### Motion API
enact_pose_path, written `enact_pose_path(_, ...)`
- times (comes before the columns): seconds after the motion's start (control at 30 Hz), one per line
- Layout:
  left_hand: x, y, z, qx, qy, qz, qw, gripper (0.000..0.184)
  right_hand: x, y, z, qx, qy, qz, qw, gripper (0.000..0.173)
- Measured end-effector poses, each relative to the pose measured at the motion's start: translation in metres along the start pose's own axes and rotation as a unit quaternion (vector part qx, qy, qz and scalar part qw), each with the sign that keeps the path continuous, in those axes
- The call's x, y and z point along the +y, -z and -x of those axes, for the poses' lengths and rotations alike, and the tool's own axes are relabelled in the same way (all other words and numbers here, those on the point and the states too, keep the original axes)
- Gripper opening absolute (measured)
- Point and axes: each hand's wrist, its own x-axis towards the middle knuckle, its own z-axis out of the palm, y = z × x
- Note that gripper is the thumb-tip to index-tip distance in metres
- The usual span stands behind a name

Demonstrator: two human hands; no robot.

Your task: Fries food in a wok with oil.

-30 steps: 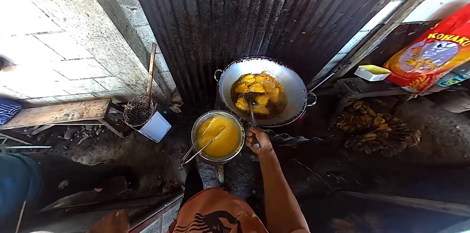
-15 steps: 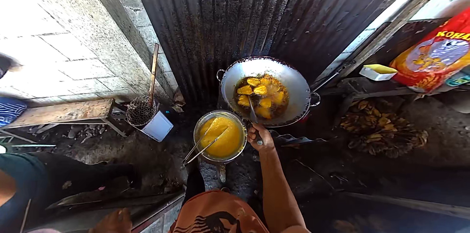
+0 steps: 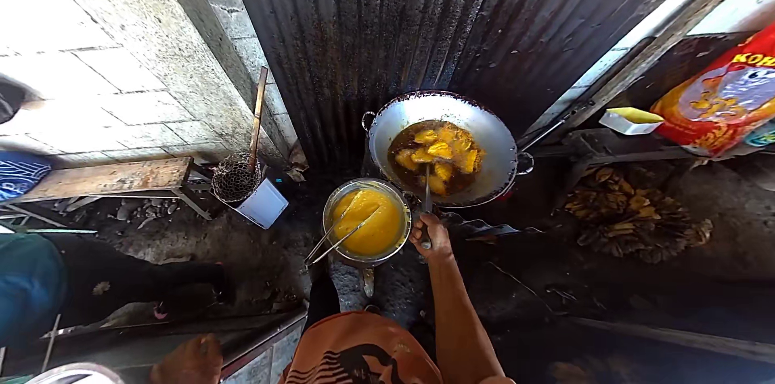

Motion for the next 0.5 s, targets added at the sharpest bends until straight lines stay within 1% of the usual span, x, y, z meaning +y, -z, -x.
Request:
enact_pose_path(0.1, 0.003, 0.003, 0.002, -0.012, 0.003, -0.006, 1.000, 0.046, -0.009, 0.018, -0.006, -0.015, 0.004, 0.036, 0.999, 0.007)
enact_pose_path(0.17, 0.004, 0.005, 0.001, -0.012, -0.002, -0.006, 1.000, 0.045, -0.021, 0.015, -0.001, -0.020, 0.002, 0.047, 0.999, 0.006)
enact_pose_path(0.27, 0.002, 0.003, 0.002, -0.004, -0.001, -0.005, 1.000, 0.044, -0.025, 0.014, 0.011, -0.025, 0.003, 0.081, 0.996, 0.007)
enact_pose_path(0.4, 0.001, 0.002, 0.003, -0.013, 0.000, -0.010, 1.000, 0.045, -0.023, 0.003, 0.018, -0.014, 0.014, 0.174, 0.985, 0.014)
enact_pose_path(0.5, 0.003, 0.003, 0.001, -0.016, 0.006, -0.018, 1.000, 0.046, -0.022, -0.010, 0.017, 0.004, 0.026, 0.262, 0.965, 0.019)
